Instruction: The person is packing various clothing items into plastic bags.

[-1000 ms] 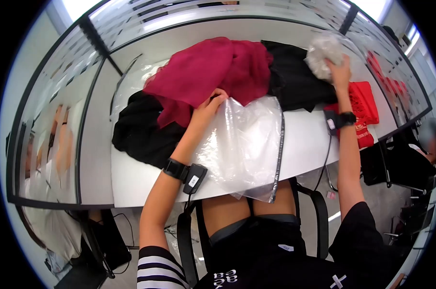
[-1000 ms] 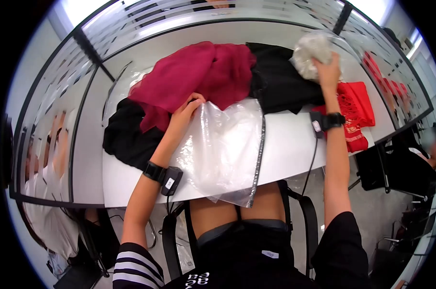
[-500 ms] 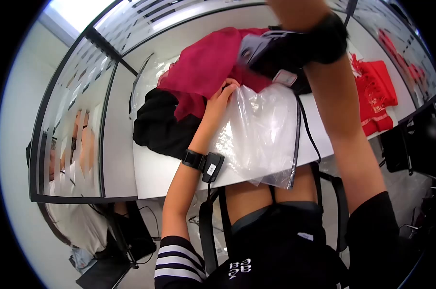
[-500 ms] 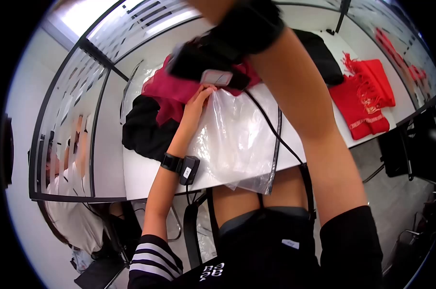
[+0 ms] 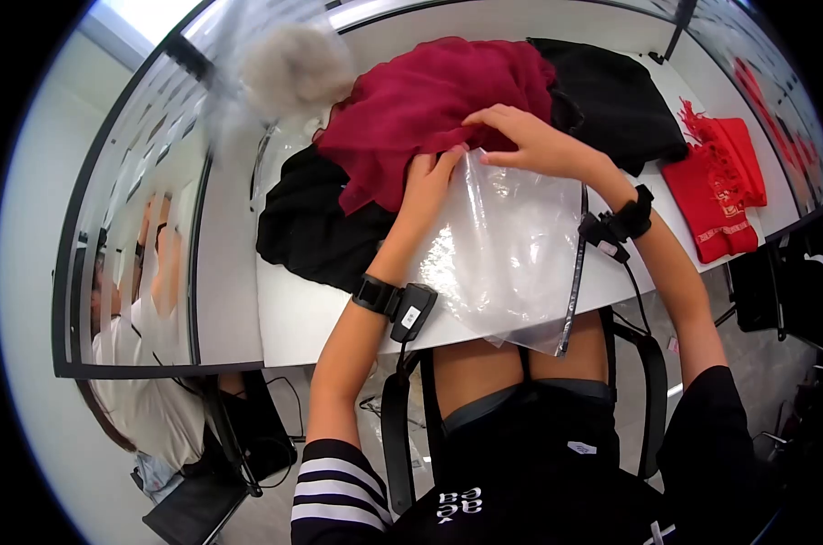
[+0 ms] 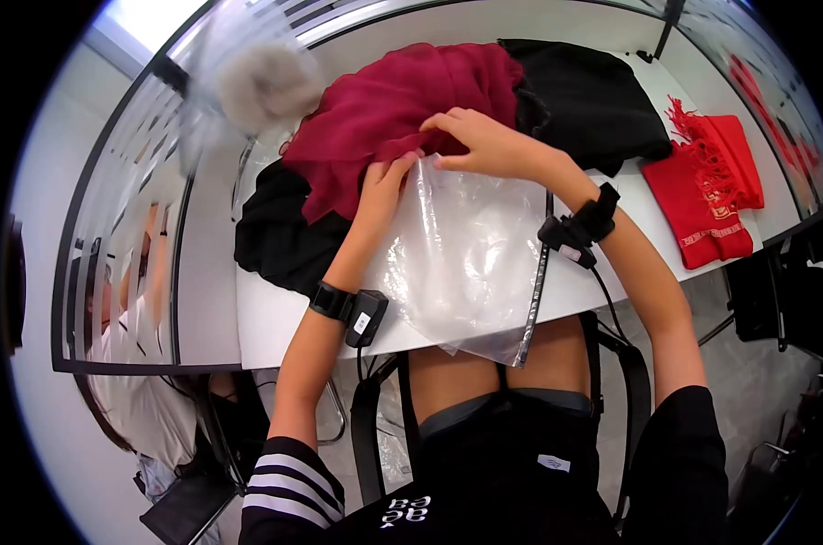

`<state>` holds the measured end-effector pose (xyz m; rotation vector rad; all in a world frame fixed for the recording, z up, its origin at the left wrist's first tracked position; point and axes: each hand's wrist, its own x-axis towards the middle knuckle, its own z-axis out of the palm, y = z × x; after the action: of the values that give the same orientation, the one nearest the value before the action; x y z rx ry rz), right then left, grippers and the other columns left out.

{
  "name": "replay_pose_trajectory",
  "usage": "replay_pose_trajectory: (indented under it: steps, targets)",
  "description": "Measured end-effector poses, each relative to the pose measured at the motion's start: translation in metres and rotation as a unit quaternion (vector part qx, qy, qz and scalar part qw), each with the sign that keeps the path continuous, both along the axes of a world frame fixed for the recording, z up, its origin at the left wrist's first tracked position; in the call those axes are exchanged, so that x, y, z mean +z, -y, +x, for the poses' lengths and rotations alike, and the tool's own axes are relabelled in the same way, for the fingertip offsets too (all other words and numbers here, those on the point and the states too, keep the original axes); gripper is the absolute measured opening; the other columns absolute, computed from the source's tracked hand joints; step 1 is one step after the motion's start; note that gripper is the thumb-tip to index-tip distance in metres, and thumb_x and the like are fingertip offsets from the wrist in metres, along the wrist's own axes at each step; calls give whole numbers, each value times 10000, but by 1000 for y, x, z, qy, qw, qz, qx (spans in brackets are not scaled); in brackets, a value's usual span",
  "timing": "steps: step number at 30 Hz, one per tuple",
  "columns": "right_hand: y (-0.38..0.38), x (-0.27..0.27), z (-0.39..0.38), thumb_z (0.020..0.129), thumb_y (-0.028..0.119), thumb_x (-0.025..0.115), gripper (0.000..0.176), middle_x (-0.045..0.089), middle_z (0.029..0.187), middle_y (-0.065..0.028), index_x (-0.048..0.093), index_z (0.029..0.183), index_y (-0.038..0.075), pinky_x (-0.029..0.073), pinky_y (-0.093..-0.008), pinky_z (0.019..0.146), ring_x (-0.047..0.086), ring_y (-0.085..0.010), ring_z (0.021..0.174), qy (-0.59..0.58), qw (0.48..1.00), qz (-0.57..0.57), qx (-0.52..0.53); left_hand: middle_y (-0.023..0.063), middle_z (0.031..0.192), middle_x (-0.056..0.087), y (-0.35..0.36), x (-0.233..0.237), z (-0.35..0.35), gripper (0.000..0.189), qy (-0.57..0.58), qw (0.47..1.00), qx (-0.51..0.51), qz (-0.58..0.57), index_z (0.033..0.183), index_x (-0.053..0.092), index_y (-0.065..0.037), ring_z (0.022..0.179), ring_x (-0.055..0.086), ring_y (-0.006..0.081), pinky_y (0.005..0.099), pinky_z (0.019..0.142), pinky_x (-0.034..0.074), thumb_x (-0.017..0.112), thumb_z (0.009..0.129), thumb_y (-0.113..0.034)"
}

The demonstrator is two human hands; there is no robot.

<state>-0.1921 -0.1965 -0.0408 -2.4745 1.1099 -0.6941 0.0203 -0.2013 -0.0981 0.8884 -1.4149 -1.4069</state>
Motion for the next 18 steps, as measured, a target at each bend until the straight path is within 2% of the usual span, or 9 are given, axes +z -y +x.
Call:
replay_pose_trajectory:
  steps: [2, 4, 6, 7, 8, 10, 12, 14, 18]
  targets:
    - [0, -24, -8, 895, 268, 635, 478, 538, 1247, -138, 516, 1285, 17, 390, -362, 1020, 503, -290, 1177, 16, 1000, -6, -18, 108, 1000, 663, -1, -5, -6, 253, -38, 998, 9, -55, 1110, 625, 32, 913, 605, 160, 309, 795, 463, 579, 942, -151]
    - [4, -40, -13, 907, 278, 619, 425, 539, 1223, -122, 547, 1238, 20, 384, -353, 1018, 499, -276, 1178, 67, 998, 6, -12, 173, 978, 659, -14, 12, -1, 238, 134, 979, 68, -140, 1092, 620, 44, 879, 628, 212, 337, 757, 464, 557, 937, -125]
    - [6, -46, -13, 917, 283, 610, 362, 542, 1197, -106, 583, 1166, 21, 374, -345, 1016, 487, -259, 1186, 137, 990, 45, -1, 184, 885, 648, -41, 75, 8, 162, 475, 853, 86, -198, 1006, 633, 16, 814, 614, 321, 373, 753, 474, 566, 886, -71]
    - [1, -41, -11, 921, 284, 609, 322, 544, 1175, -91, 605, 1105, 21, 373, -337, 1003, 485, -241, 1174, 164, 984, 72, 1, 125, 840, 658, -39, 71, 18, 134, 346, 812, 156, -444, 963, 647, -24, 773, 613, 295, 368, 719, 478, 616, 834, -47]
    - [3, -44, -12, 921, 284, 609, 322, 544, 1175, -91, 605, 1105, 21, 373, -337, 1003, 485, -241, 1174, 168, 983, 73, -3, 89, 880, 670, -47, 88, 21, 176, 291, 787, 216, -499, 958, 668, -63, 806, 628, 275, 367, 760, 471, 656, 786, -29]
    - [6, -53, -11, 920, 284, 610, 314, 546, 1155, -87, 603, 1093, 21, 381, -335, 985, 495, -234, 1144, 163, 986, 33, 7, 131, 1245, 575, -53, 123, 35, 567, 400, 663, 322, -545, 1242, 558, -98, 1152, 535, 323, 440, 1011, 356, 767, 719, -165]
    - [6, -55, -10, 918, 282, 611, 293, 553, 1130, -81, 614, 1069, 31, 389, -338, 966, 502, -229, 1113, 181, 983, 40, 5, 205, 1404, 419, -30, 135, 56, 895, 525, 613, 340, -482, 1406, 376, -89, 1261, 431, 385, 478, 1068, 300, 834, 657, -260]
    - [10, -56, -11, 911, 286, 615, 282, 561, 1116, -77, 626, 1047, 39, 391, -343, 955, 504, -231, 1097, 168, 985, 30, 0, 249, 1460, 313, 23, 112, 92, 1047, 477, 737, 253, -406, 1465, 263, -82, 1287, 374, 452, 487, 1064, 317, 861, 638, -318]
    - [7, -56, -11, 906, 280, 615, 282, 564, 1097, -86, 633, 1035, 30, 397, -348, 943, 511, -244, 1076, 184, 983, 29, 4, 197, 1055, 606, 94, 79, 130, 958, 352, 819, 263, -370, 1460, 286, -98, 1006, 579, 375, 440, 909, 452, 839, 698, -280]
